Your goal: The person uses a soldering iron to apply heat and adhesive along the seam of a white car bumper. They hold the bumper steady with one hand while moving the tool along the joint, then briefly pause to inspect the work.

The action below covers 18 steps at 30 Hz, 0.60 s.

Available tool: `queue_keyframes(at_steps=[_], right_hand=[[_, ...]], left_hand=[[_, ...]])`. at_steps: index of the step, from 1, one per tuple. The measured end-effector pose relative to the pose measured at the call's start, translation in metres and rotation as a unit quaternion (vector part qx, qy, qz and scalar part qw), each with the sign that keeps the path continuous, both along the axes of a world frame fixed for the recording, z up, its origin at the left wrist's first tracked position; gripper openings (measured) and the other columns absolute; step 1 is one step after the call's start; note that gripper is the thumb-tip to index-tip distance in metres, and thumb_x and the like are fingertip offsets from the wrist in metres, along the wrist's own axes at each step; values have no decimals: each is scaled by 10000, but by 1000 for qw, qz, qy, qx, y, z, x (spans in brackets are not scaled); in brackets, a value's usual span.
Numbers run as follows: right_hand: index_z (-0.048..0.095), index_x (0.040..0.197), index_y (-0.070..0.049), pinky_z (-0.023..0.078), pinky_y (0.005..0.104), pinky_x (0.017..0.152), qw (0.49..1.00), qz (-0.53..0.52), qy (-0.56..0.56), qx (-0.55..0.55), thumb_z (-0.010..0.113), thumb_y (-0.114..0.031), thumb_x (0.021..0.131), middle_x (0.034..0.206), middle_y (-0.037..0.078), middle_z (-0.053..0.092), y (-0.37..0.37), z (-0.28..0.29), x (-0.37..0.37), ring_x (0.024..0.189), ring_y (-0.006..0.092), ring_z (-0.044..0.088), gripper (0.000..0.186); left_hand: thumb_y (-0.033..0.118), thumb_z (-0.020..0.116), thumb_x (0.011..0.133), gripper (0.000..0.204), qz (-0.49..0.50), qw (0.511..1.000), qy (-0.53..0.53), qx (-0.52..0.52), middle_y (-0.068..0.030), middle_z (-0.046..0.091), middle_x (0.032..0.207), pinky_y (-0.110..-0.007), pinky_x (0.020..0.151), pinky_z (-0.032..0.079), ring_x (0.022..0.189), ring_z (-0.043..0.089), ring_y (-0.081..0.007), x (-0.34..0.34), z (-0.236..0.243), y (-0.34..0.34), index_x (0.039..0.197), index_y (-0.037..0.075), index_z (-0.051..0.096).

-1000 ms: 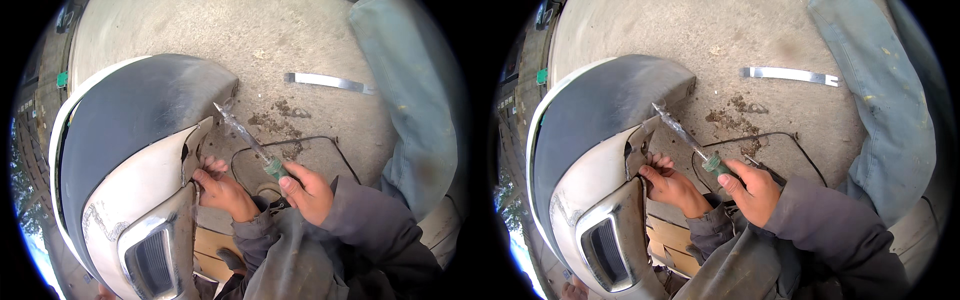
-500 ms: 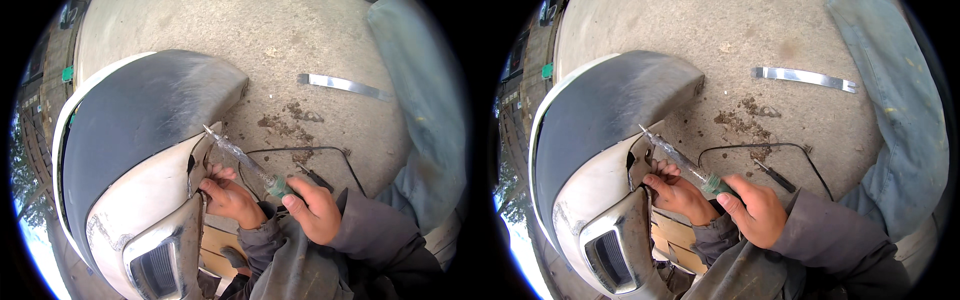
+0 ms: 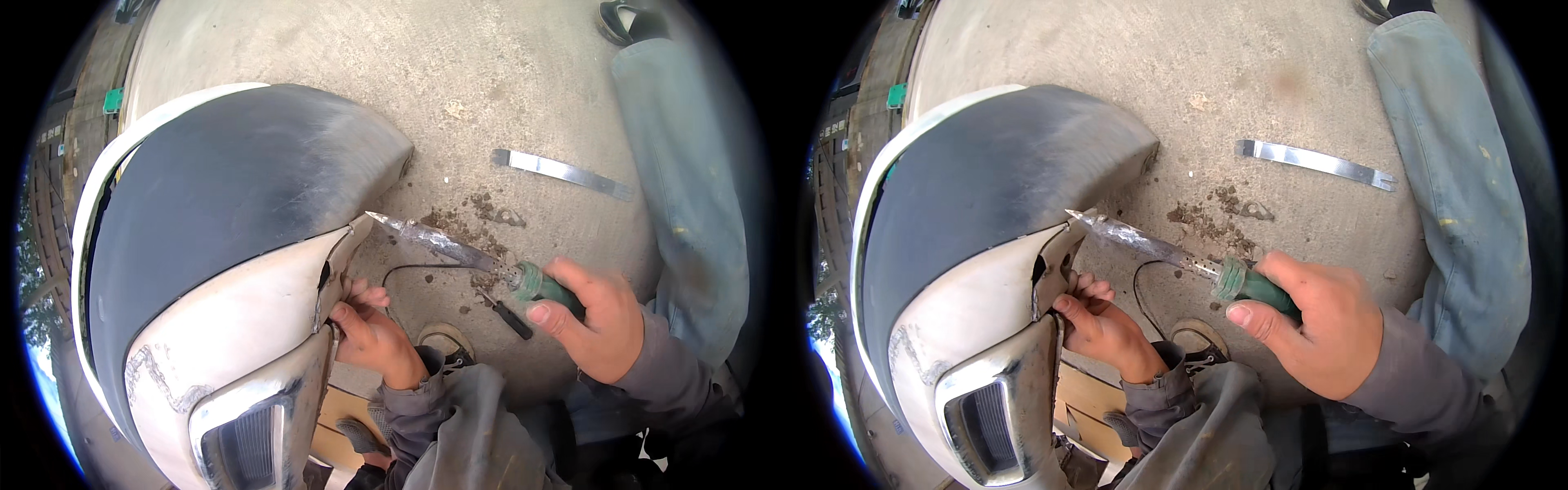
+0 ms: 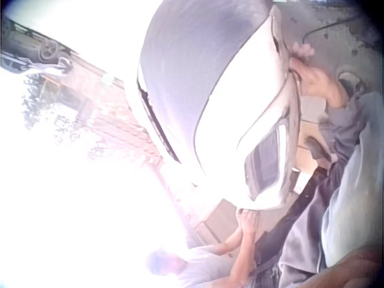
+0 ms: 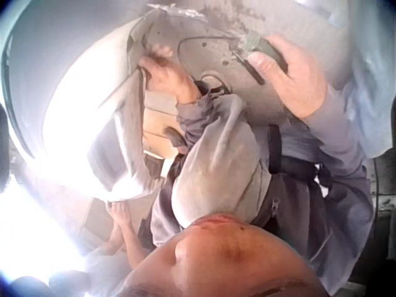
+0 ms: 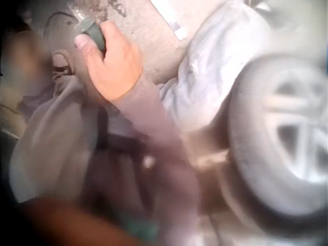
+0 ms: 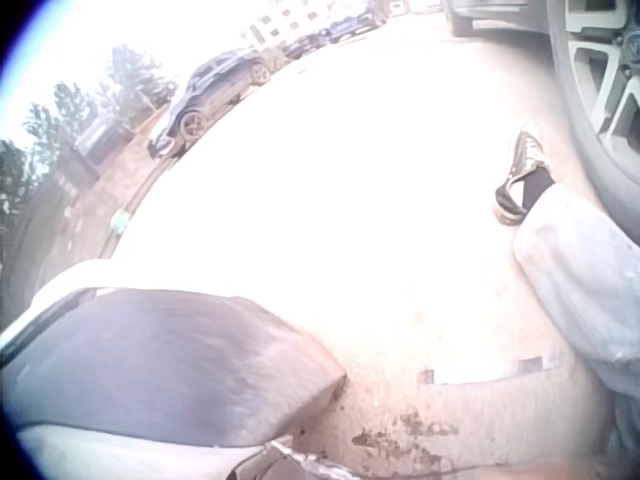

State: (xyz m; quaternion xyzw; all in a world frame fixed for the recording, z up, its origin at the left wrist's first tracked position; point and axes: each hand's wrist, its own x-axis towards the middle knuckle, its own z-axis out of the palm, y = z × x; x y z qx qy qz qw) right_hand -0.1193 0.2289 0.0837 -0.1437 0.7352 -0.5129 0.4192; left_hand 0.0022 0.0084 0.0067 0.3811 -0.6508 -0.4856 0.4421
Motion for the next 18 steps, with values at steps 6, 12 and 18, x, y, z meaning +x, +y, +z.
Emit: queue_keyframes(at_steps=[6, 12, 18], right_hand=[[658, 792, -59, 395, 397, 543, 973, 43, 226, -13, 765, -351, 772, 591, 126, 542, -41, -56, -67, 552, 332, 509, 312], [668, 721, -86, 374, 391, 526, 953, 88, 288, -17, 714, -209, 749, 574, 100, 551, -78, -121, -95, 532, 295, 489, 134], [599, 726, -35, 356, 339, 543, 939, 55, 301, -158, 726, -158, 748, 609, 68, 517, -116, -130, -106, 558, 202, 446, 179]], left_hand=[[441, 581, 966, 562, -3, 1000, 6, -11, -143, 641, 812, -253, 590, 476, 629, 581, -148, -1, 1, 0, 1038, -116, 598], [420, 592, 965, 538, 8, 1000, 13, 0, -151, 639, 822, -250, 579, 481, 617, 580, -151, -5, 3, 2, 1037, -114, 592], [411, 585, 971, 523, -5, 1000, 8, 2, -152, 638, 832, -246, 578, 475, 631, 579, -149, -3, 5, -1, 1061, -104, 584]])
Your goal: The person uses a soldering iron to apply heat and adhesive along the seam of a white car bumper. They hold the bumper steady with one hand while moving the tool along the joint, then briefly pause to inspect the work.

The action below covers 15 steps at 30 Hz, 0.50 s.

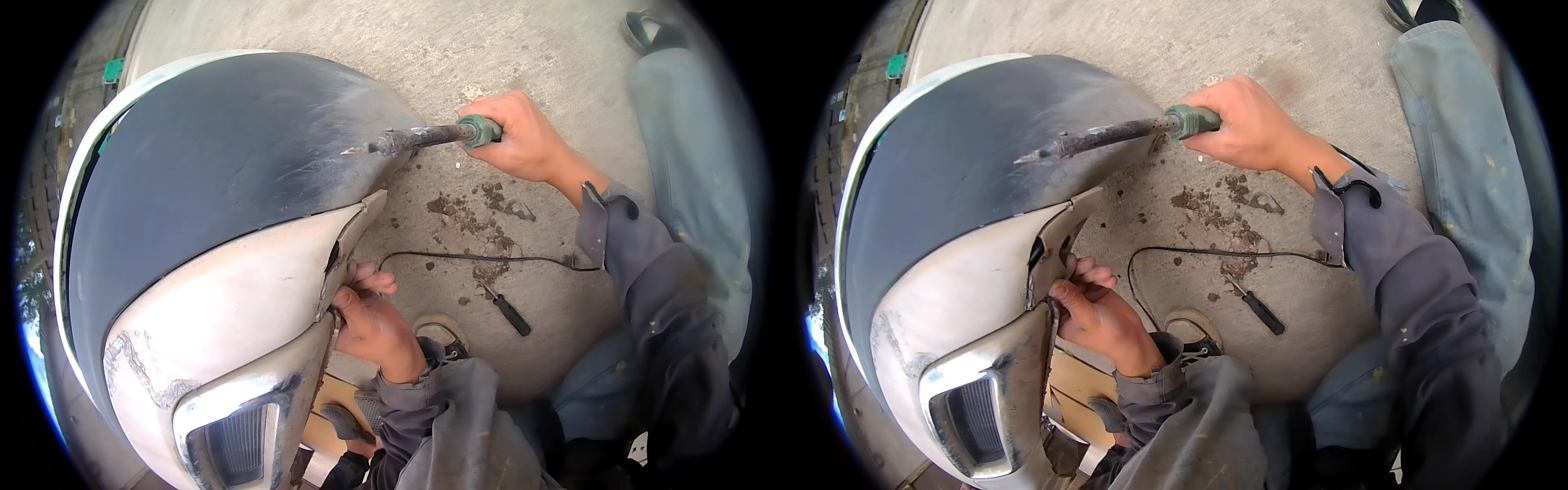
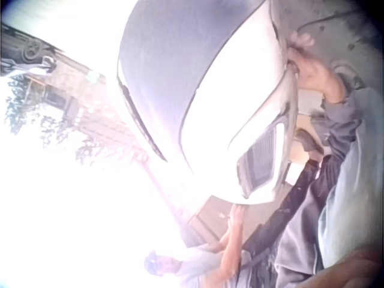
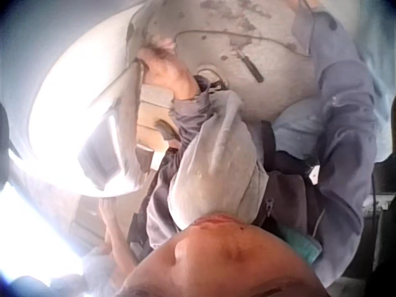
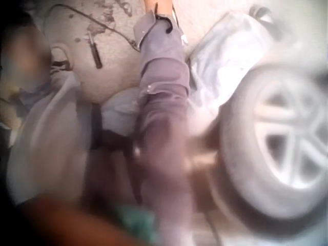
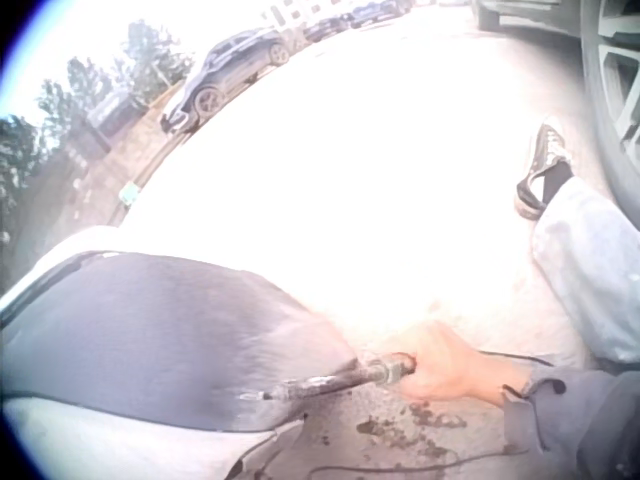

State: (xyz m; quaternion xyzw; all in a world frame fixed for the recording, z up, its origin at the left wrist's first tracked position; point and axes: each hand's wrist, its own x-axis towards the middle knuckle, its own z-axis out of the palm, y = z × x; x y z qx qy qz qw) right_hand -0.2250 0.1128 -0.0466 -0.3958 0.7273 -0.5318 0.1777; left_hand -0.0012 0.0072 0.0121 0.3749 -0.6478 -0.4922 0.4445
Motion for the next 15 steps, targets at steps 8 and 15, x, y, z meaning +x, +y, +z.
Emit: queue_keyframes(at_steps=[8, 15], right_hand=[[635, 878, -67, 438, 378, 656, 991, -20, 114, -71, 738, -203, 800, 767, 74, 562, -20, -23, -2, 756, 273, 548, 187], [613, 731, -65, 439, 405, 590, 986, -45, 158, -16, 718, -230, 776, 662, 87, 538, -20, -27, 13, 677, 314, 557, 201]], left_hand=[[458, 568, 967, 549, -2, 1000, -13, 15, -124, 624, 813, -244, 567, 453, 610, 555, -144, -1, -1, 4, 1075, -81, 586], [471, 572, 960, 565, -1, 1000, -16, 14, -125, 624, 810, -245, 565, 455, 604, 548, -142, 0, 0, 4, 1070, -84, 589]])
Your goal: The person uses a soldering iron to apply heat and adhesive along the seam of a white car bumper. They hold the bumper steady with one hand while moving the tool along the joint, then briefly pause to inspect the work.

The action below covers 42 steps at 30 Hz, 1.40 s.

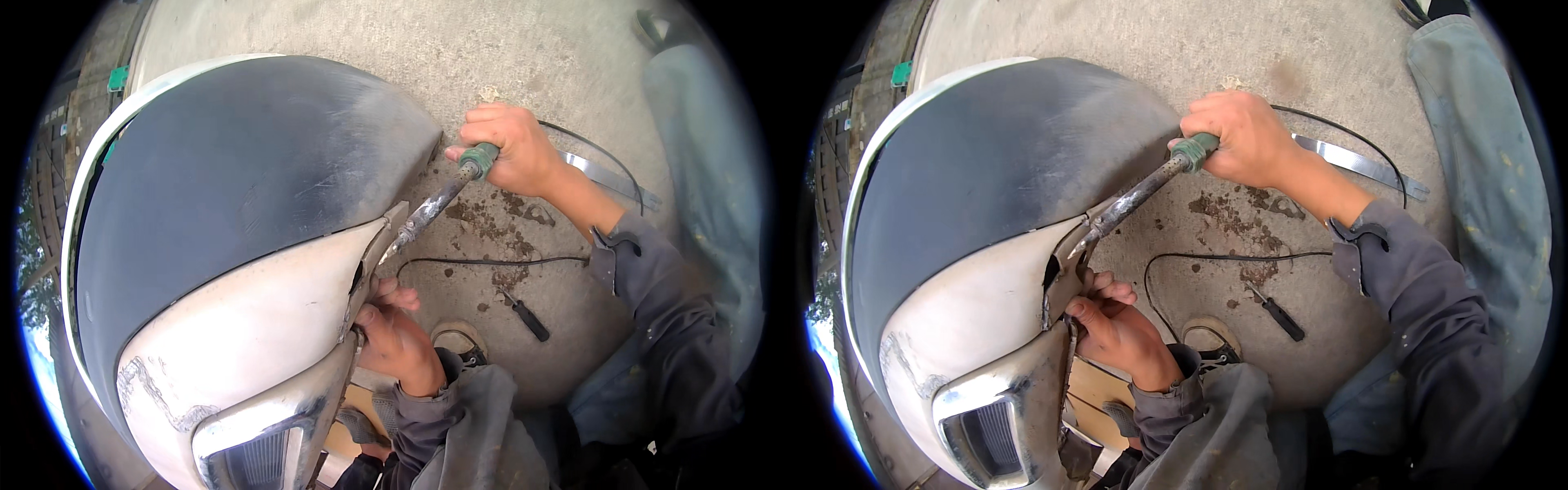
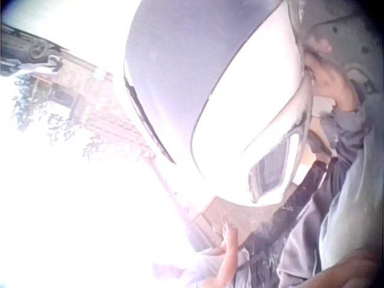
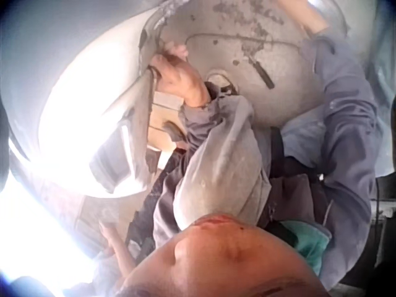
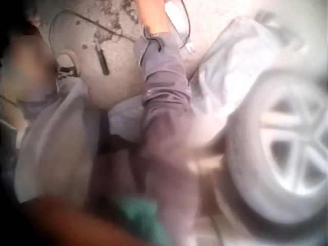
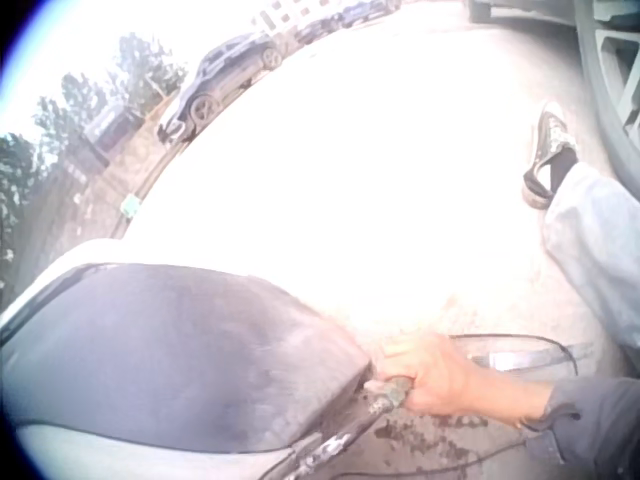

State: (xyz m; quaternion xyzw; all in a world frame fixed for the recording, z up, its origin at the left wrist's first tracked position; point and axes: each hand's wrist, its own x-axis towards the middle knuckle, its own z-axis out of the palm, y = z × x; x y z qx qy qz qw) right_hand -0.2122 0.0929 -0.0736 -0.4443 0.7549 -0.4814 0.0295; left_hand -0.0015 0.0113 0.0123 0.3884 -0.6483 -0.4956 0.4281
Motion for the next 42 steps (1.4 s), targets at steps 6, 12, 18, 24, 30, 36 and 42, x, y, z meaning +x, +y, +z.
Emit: queue_keyframes(at_steps=[6, 12, 18, 24, 30, 36, 42], right_hand=[[508, 600, -25, 364, 390, 501, 996, -32, 18, -75, 712, -147, 785, 552, 103, 449, -10, -1, 12, 542, 300, 461, 302], [527, 603, -24, 372, 386, 494, 996, -34, -2, -78, 707, -140, 773, 557, 111, 484, -9, -6, 9, 537, 304, 481, 273], [580, 563, -68, 403, 399, 479, 997, -57, 19, -42, 661, -217, 707, 548, 98, 547, -11, -7, 8, 507, 297, 548, 222], [561, 620, -19, 379, 384, 493, 998, -43, 11, -43, 698, -122, 774, 562, 115, 505, -9, -3, 6, 537, 293, 507, 230], [570, 624, -19, 391, 382, 495, 997, -48, 23, -49, 695, -122, 782, 566, 117, 517, -10, -4, 6, 537, 301, 515, 226], [565, 622, -19, 396, 390, 492, 997, -54, 19, -51, 693, -122, 783, 567, 121, 516, -10, -4, 6, 540, 307, 529, 230], [666, 616, -98, 447, 384, 500, 996, -72, 51, -25, 673, -184, 640, 582, 71, 609, -12, -7, 5, 521, 263, 589, 89]], left_hand=[[483, 553, 967, 587, 5, 1000, -15, -11, -130, 628, 824, -245, 579, 461, 604, 549, -135, 0, 1, -1, 1076, -92, 584], [494, 552, 964, 602, -1, 1000, -18, -15, -136, 634, 836, -235, 585, 462, 606, 553, -127, -1, 1, -1, 1084, -94, 585], [498, 551, 962, 606, -4, 1000, -26, -14, -136, 638, 840, -229, 580, 457, 617, 558, -125, 1, 2, -2, 1088, -94, 586], [484, 544, 971, 594, -6, 1000, -21, -17, -130, 636, 848, -227, 580, 455, 621, 556, -124, 1, 2, -1, 1098, -95, 584], [484, 544, 970, 597, -16, 999, -18, -24, -123, 629, 850, -226, 580, 450, 619, 544, -120, 1, 1, -2, 1100, -98, 582], [492, 548, 965, 610, -7, 1000, -14, -23, -119, 628, 831, -227, 581, 448, 619, 542, -119, 1, 0, -2, 1102, -102, 582], [492, 546, 965, 609, -2, 1000, -16, -20, -125, 637, 833, -227, 583, 450, 622, 551, -122, 1, 0, -2, 1098, -101, 584]])
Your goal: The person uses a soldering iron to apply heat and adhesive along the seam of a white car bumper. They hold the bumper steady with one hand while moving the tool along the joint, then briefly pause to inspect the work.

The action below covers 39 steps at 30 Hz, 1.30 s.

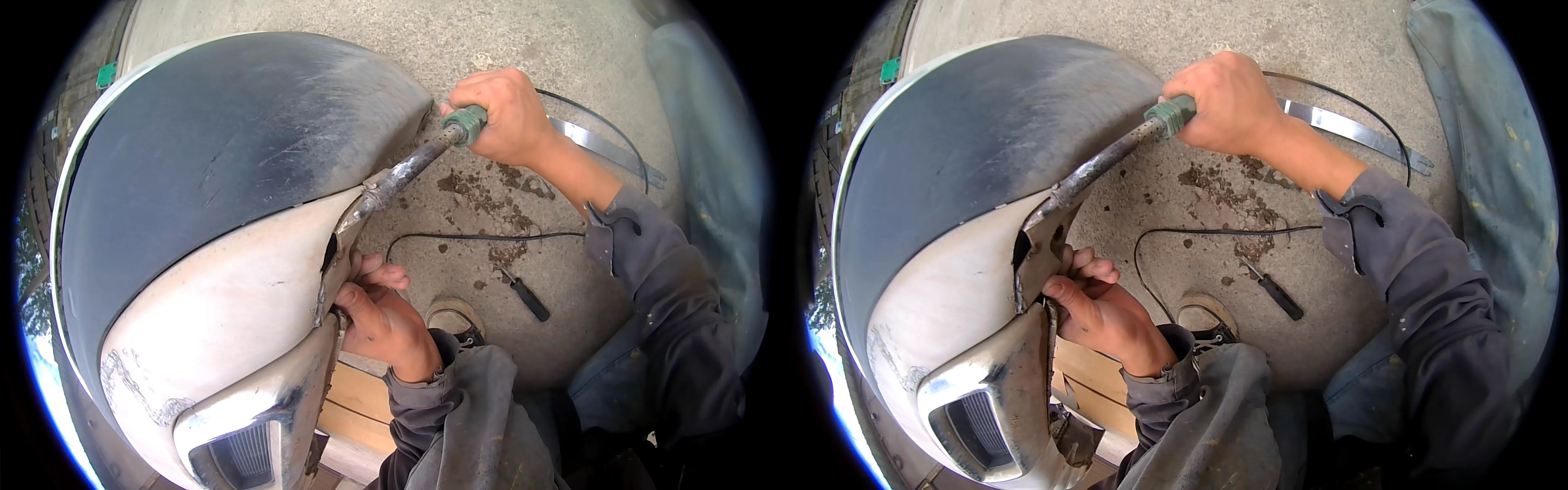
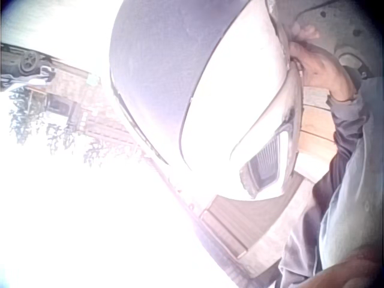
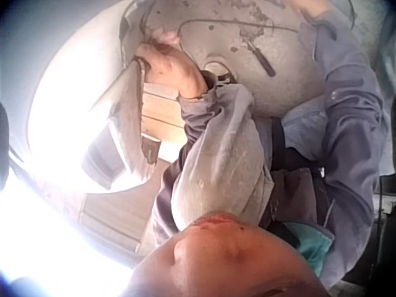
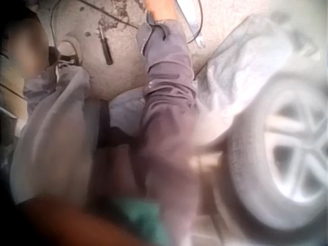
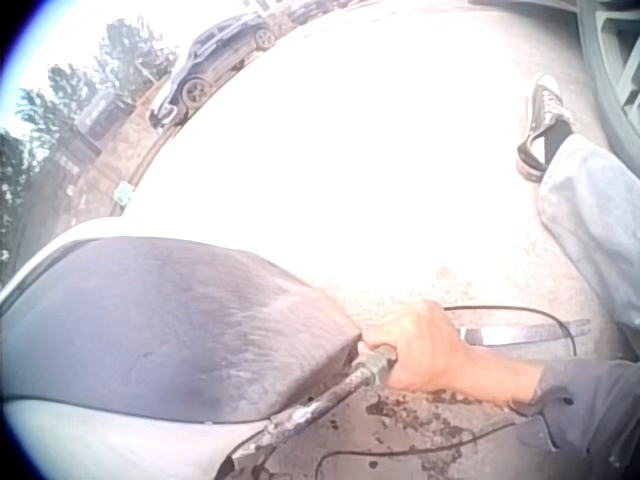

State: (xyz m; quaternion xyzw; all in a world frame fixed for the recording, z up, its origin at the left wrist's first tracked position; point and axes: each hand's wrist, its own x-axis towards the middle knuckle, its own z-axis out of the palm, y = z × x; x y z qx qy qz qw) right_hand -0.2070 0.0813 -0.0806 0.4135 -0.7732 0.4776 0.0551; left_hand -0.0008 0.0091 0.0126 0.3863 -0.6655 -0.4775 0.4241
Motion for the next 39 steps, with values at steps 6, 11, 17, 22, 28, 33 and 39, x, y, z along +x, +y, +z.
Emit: queue_keyframes(at_steps=[6, 11, 17, 22, 28, 33, 39], right_hand=[[669, 618, -103, 451, 383, 500, 1000, 1, -21, 9, 670, -183, 638, 592, 73, 621, -1, 3, 1, 527, 265, 599, 82], [672, 621, -106, 457, 383, 502, 1000, 3, -24, 13, 669, -180, 637, 596, 75, 625, -1, 0, 2, 529, 267, 602, 76], [670, 617, -104, 467, 384, 512, 999, 2, -34, -4, 676, -187, 642, 598, 82, 627, -3, -2, 4, 538, 276, 608, 87], [626, 659, -27, 444, 369, 512, 999, 22, -41, -18, 691, -111, 718, 609, 123, 592, -1, 1, 6, 571, 292, 595, 122], [625, 657, -25, 443, 370, 515, 999, 21, -50, 2, 691, -112, 723, 612, 124, 593, -1, 2, 6, 569, 293, 593, 127], [663, 587, -109, 438, 373, 468, 999, 1, -31, -8, 673, -200, 660, 543, 83, 599, -5, -7, 4, 473, 264, 577, 117], [666, 584, -115, 434, 369, 462, 1000, -4, -23, -18, 667, -206, 672, 535, 81, 596, -6, -7, 5, 463, 258, 572, 126]], left_hand=[[357, 547, 992, 465, -6, 1000, 24, 1, -182, 629, 837, -249, 466, 486, 575, 607, -174, 3, -2, -3, 1111, -92, 535], [356, 544, 993, 464, -9, 1000, 21, 1, -189, 629, 839, -246, 463, 486, 570, 606, -174, 3, -3, -3, 1093, -97, 534], [368, 551, 988, 479, -10, 1000, 20, -3, -195, 629, 845, -244, 459, 491, 567, 609, -176, 3, -3, -4, 1081, -102, 535], [375, 552, 986, 485, -10, 1000, 20, -10, -196, 630, 853, -243, 464, 496, 568, 610, -176, 2, -3, -3, 1074, -102, 541], [372, 548, 989, 479, -13, 1000, 24, -6, -193, 631, 856, -246, 468, 499, 567, 609, -176, 2, -2, -3, 1079, -98, 541], [357, 545, 992, 463, -22, 999, 25, -9, -193, 631, 854, -243, 469, 497, 569, 608, -173, 2, -2, -3, 1084, -97, 538], [487, 555, 962, 574, -11, 1000, 2, -16, -100, 628, 827, -205, 565, 442, 628, 552, -108, -2, 0, 0, 1090, -72, 592]])
